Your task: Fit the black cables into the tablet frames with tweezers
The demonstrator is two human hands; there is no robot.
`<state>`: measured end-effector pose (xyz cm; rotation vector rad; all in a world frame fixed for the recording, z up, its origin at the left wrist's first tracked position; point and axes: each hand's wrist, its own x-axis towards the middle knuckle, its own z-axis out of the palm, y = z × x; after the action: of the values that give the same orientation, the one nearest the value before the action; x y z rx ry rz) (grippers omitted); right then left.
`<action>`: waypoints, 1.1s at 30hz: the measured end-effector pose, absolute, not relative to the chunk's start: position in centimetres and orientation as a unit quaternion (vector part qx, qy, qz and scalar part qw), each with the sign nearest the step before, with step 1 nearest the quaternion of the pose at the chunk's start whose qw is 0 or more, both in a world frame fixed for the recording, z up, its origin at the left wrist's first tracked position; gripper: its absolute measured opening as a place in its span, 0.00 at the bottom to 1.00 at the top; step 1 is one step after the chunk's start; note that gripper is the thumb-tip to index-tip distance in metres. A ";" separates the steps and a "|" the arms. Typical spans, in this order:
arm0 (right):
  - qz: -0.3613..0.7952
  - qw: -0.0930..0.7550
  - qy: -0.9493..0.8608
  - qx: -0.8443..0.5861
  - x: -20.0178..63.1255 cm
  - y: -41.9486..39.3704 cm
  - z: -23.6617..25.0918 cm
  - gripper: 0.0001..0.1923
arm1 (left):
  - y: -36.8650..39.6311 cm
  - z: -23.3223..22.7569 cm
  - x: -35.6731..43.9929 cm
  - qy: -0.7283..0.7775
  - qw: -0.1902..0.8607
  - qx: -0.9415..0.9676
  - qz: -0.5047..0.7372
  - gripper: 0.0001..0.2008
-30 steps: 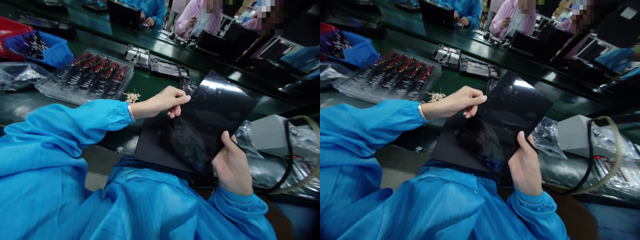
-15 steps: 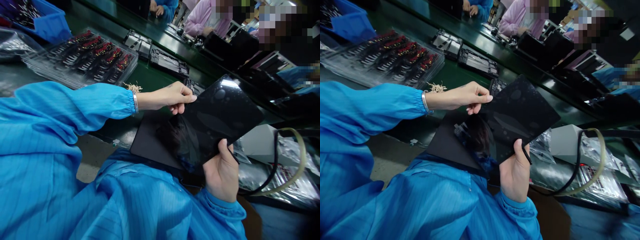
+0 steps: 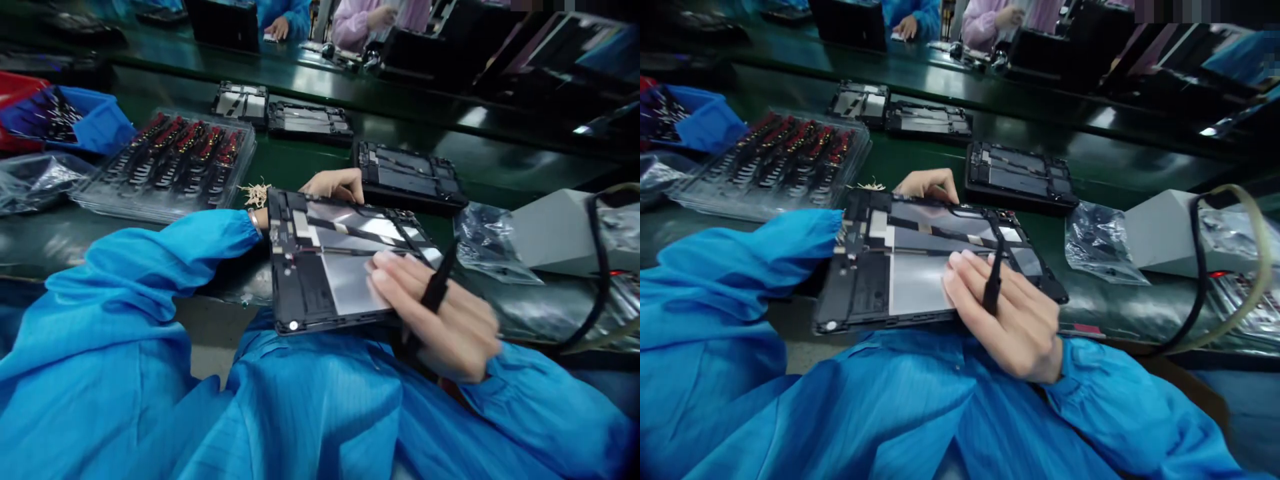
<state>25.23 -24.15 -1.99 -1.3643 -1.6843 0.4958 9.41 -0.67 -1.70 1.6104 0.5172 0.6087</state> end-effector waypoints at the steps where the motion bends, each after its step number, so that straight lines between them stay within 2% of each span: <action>1: 0.164 0.426 -0.708 -0.539 25.0 -24.3 -2.7 0.20 | -0.4 -2.5 9.1 0.215 0.602 0.723 0.262 0.13; 4: 0.055 0.383 -0.773 -0.503 24.8 -24.7 -4.3 0.27 | 1.5 -4.3 7.0 0.222 0.465 0.818 0.254 0.15; 6: -0.013 0.349 -0.802 -0.485 24.9 -25.0 -4.8 0.31 | 2.7 -4.8 5.0 0.265 0.354 0.868 0.225 0.07; 7: -0.040 0.331 -0.812 -0.479 24.9 -25.1 -4.9 0.33 | 2.9 -5.0 3.8 0.280 0.309 0.887 0.200 0.07; 10: -0.076 0.275 -0.835 -0.471 24.9 -25.5 -5.2 0.34 | 2.1 -5.3 0.7 0.305 0.254 0.909 0.128 0.19; 14: -0.081 0.221 -0.867 -0.440 25.0 -25.3 -6.3 0.24 | -1.1 -6.2 -1.7 0.318 0.236 0.913 0.100 0.29; 17: -0.083 0.231 -0.870 -0.427 25.1 -25.2 -7.6 0.22 | -3.3 -6.6 -1.9 0.347 0.274 0.891 0.100 0.35; 21: -0.068 0.286 -0.858 -0.421 25.5 -24.8 -8.7 0.25 | -5.6 -5.0 -1.0 0.376 0.492 0.776 0.122 0.43; 24: -0.083 0.331 -0.853 -0.396 26.7 -23.5 -8.3 0.27 | -6.4 -2.6 0.3 0.383 0.608 0.669 0.192 0.43; 29: -0.086 0.371 -0.844 -0.377 30.4 -19.3 -6.3 0.16 | -1.2 0.7 4.9 0.367 0.596 0.629 0.339 0.40; 33: -0.161 0.403 -0.833 -0.342 32.4 -16.1 -6.4 0.15 | 8.9 2.3 12.6 0.293 0.579 0.621 0.439 0.32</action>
<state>32.41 -16.09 -6.39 -0.8645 -2.1049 -0.4071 12.61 8.91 2.26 1.4526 0.6856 1.0272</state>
